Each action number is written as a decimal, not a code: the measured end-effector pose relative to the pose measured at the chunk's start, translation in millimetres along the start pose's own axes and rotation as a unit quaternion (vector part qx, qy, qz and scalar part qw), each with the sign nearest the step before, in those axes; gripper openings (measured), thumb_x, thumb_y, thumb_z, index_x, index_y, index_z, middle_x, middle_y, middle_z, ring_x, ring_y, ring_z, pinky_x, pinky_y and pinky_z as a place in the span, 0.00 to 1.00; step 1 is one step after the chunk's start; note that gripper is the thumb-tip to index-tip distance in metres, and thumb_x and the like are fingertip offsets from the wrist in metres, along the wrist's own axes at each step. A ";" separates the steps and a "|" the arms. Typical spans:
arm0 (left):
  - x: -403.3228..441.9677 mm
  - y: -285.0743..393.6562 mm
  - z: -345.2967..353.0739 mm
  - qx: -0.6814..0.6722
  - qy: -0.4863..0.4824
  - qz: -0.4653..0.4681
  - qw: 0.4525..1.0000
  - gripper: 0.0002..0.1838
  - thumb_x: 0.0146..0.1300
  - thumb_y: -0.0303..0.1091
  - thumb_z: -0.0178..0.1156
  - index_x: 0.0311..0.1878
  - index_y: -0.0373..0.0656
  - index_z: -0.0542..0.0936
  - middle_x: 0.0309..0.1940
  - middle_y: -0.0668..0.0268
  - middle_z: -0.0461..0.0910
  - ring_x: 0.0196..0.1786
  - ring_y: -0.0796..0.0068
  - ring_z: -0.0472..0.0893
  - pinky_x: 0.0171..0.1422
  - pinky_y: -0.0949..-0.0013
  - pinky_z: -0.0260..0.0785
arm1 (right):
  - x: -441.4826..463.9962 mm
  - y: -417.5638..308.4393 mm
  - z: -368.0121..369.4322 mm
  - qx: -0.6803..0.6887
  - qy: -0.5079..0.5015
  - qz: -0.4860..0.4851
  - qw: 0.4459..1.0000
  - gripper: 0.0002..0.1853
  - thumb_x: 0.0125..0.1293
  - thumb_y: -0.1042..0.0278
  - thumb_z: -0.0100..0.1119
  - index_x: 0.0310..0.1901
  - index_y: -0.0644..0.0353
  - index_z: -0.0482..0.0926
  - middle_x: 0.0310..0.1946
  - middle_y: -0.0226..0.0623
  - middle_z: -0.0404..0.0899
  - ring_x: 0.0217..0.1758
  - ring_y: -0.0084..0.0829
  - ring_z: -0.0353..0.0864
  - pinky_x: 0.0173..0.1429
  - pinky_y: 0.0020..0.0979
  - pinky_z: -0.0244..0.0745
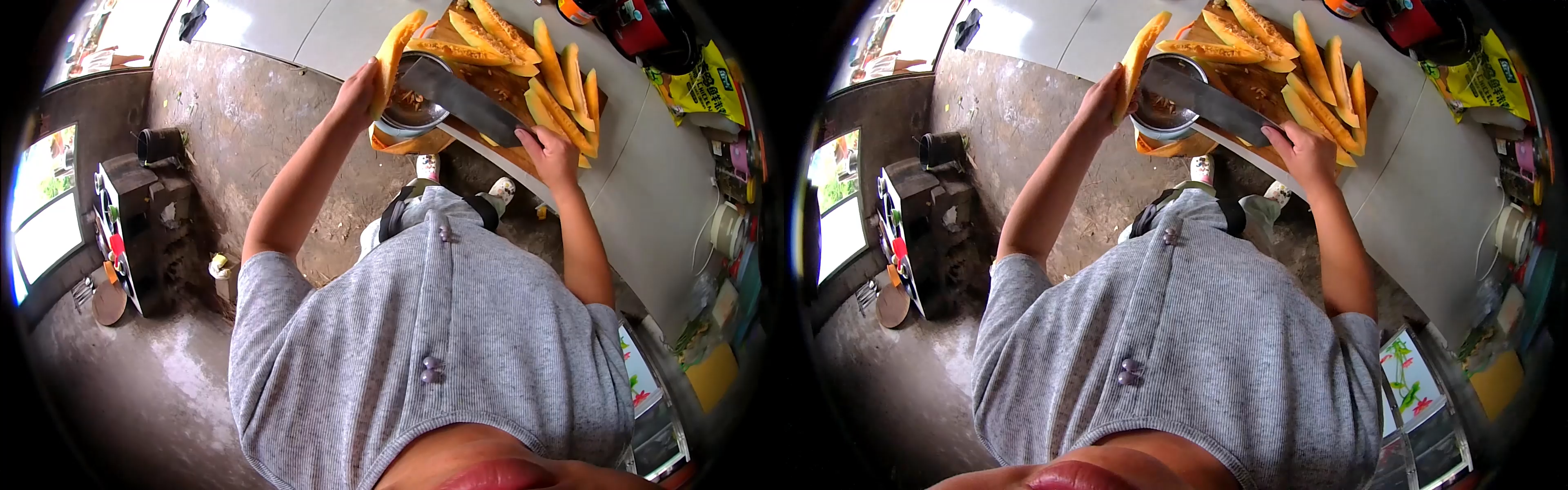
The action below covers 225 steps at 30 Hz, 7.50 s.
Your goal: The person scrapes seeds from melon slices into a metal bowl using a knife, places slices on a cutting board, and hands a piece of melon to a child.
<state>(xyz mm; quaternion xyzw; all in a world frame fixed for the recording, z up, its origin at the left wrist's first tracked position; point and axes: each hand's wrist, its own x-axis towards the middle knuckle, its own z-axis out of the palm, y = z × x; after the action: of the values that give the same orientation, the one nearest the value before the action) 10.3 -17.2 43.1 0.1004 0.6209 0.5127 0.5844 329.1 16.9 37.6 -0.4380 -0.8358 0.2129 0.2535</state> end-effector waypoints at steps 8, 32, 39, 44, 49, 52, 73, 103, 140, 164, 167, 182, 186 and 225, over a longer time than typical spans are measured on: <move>-6.3 -9.6 -11.2 -0.104 -0.131 -0.115 0.979 0.19 0.71 0.48 0.42 0.43 0.39 0.70 0.26 0.67 0.71 0.23 0.80 0.68 0.25 0.78 0.61 | -14.9 -22.8 5.7 -0.009 0.079 0.085 0.993 0.15 0.61 0.56 0.60 0.28 0.61 0.79 0.22 0.41 0.78 0.25 0.42 0.77 0.28 0.32 0.69; -26.2 -14.0 -18.1 -0.010 -0.018 0.000 1.000 0.19 0.69 0.50 0.43 0.42 0.45 0.75 0.28 0.68 0.75 0.29 0.77 0.73 0.31 0.73 0.66 | -17.5 -40.5 -5.7 -0.096 0.082 -0.053 0.991 0.16 0.56 0.56 0.64 0.20 0.54 0.71 0.14 0.31 0.71 0.19 0.35 0.74 0.23 0.33 0.67; -28.2 -11.0 -20.4 0.013 -0.038 0.029 0.999 0.19 0.70 0.50 0.42 0.43 0.44 0.74 0.29 0.68 0.74 0.30 0.78 0.72 0.33 0.74 0.64 | -7.8 -38.4 0.1 -0.112 0.119 -0.020 0.986 0.14 0.57 0.57 0.63 0.22 0.55 0.74 0.18 0.33 0.76 0.20 0.36 0.75 0.24 0.32 0.68; -34.9 -10.2 -11.8 -0.004 -0.028 0.002 1.000 0.20 0.70 0.50 0.42 0.43 0.42 0.73 0.28 0.67 0.73 0.27 0.78 0.71 0.29 0.75 0.64 | -2.1 -40.2 6.6 -0.122 0.136 -0.041 0.982 0.16 0.57 0.56 0.63 0.20 0.54 0.72 0.15 0.31 0.74 0.19 0.35 0.75 0.23 0.33 0.67; -34.4 -2.9 -14.9 -0.081 -0.079 -0.057 0.992 0.18 0.70 0.47 0.42 0.41 0.40 0.71 0.27 0.67 0.71 0.24 0.80 0.69 0.24 0.79 0.60 | -20.3 -45.6 7.3 -0.054 0.087 -0.019 0.995 0.14 0.57 0.57 0.64 0.22 0.55 0.74 0.18 0.33 0.76 0.20 0.36 0.76 0.23 0.33 0.68; -19.1 -7.4 -25.9 -0.237 -0.200 -0.120 0.943 0.14 0.70 0.42 0.42 0.42 0.39 0.69 0.27 0.68 0.69 0.22 0.83 0.66 0.23 0.81 0.57 | -31.8 -50.0 -2.3 -0.019 0.101 -0.016 0.995 0.12 0.57 0.58 0.63 0.24 0.56 0.76 0.20 0.34 0.77 0.21 0.38 0.76 0.24 0.34 0.69; -46.1 -16.2 -32.3 -0.343 -0.299 -0.184 0.871 0.13 0.68 0.39 0.40 0.44 0.40 0.68 0.24 0.70 0.67 0.18 0.83 0.63 0.19 0.79 0.55 | -23.5 -55.1 19.6 0.270 -0.045 0.200 0.941 0.21 0.63 0.54 0.57 0.22 0.64 0.73 0.11 0.34 0.69 0.14 0.24 0.68 0.22 0.29 0.62; -52.3 -15.2 -42.2 -0.357 -0.324 -0.180 0.858 0.18 0.69 0.43 0.40 0.55 0.43 0.68 0.23 0.70 0.65 0.17 0.83 0.62 0.18 0.79 0.54 | -32.9 -44.8 24.4 0.012 0.027 0.181 0.983 0.23 0.62 0.49 0.56 0.20 0.60 0.71 0.17 0.45 0.74 0.22 0.49 0.75 0.24 0.41 0.66; -79.1 -204.2 205.5 -0.309 -0.159 -0.226 0.910 0.20 0.67 0.61 0.40 0.32 0.55 0.66 0.20 0.71 0.61 0.20 0.77 0.60 0.24 0.72 0.52 | -150.1 64.3 -141.6 0.216 0.131 0.449 0.857 0.20 0.67 0.58 0.54 0.19 0.59 0.66 0.11 0.24 0.64 0.14 0.14 0.60 0.18 0.21 0.56; -62.0 -88.4 -62.9 -0.527 -0.051 0.215 0.820 0.13 0.62 0.42 0.43 0.27 0.43 0.67 0.17 0.70 0.65 0.17 0.78 0.65 0.23 0.74 0.58 | -125.0 113.1 -153.8 0.109 -0.100 0.322 0.935 0.21 0.65 0.51 0.53 0.23 0.61 0.70 0.15 0.34 0.72 0.18 0.31 0.71 0.27 0.33 0.65; -70.3 -61.1 -120.9 -0.535 0.006 0.231 0.813 0.15 0.61 0.45 0.42 0.27 0.43 0.65 0.16 0.71 0.64 0.16 0.78 0.64 0.23 0.74 0.56 | -117.7 99.8 -139.0 -0.011 -0.131 0.258 0.957 0.18 0.64 0.51 0.50 0.29 0.59 0.72 0.21 0.43 0.76 0.28 0.49 0.75 0.31 0.43 0.68; -7.1 20.3 -326.8 -0.540 0.072 0.199 0.814 0.13 0.60 0.41 0.44 0.23 0.45 0.65 0.13 0.68 0.60 0.15 0.75 0.60 0.19 0.73 0.52 | -150.9 -24.1 -10.9 -0.139 0.000 0.351 0.926 0.16 0.63 0.62 0.49 0.51 0.53 0.75 0.38 0.44 0.79 0.41 0.46 0.78 0.42 0.43 0.73; 15.7 38.3 -359.4 -0.562 0.047 0.162 0.810 0.11 0.59 0.38 0.44 0.23 0.45 0.65 0.14 0.69 0.59 0.16 0.75 0.61 0.21 0.73 0.52 | -160.5 -51.0 27.3 -0.185 0.023 0.393 0.900 0.17 0.63 0.62 0.49 0.54 0.52 0.74 0.41 0.45 0.78 0.42 0.47 0.78 0.42 0.45 0.73; 79.0 91.4 -514.2 -0.289 -0.126 0.142 0.938 0.23 0.66 0.52 0.38 0.38 0.48 0.78 0.40 0.59 0.79 0.44 0.58 0.78 0.43 0.51 0.72 | -67.7 -42.1 42.3 -0.229 0.007 0.319 0.920 0.15 0.63 0.61 0.51 0.51 0.43 0.77 0.35 0.37 0.77 0.39 0.42 0.78 0.41 0.42 0.74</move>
<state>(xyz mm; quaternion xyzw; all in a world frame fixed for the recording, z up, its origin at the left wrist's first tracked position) -482.6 -185.5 -44.6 0.0783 0.3466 0.7307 0.5829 310.0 -67.7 12.8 -0.7290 -0.6759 0.0820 0.0706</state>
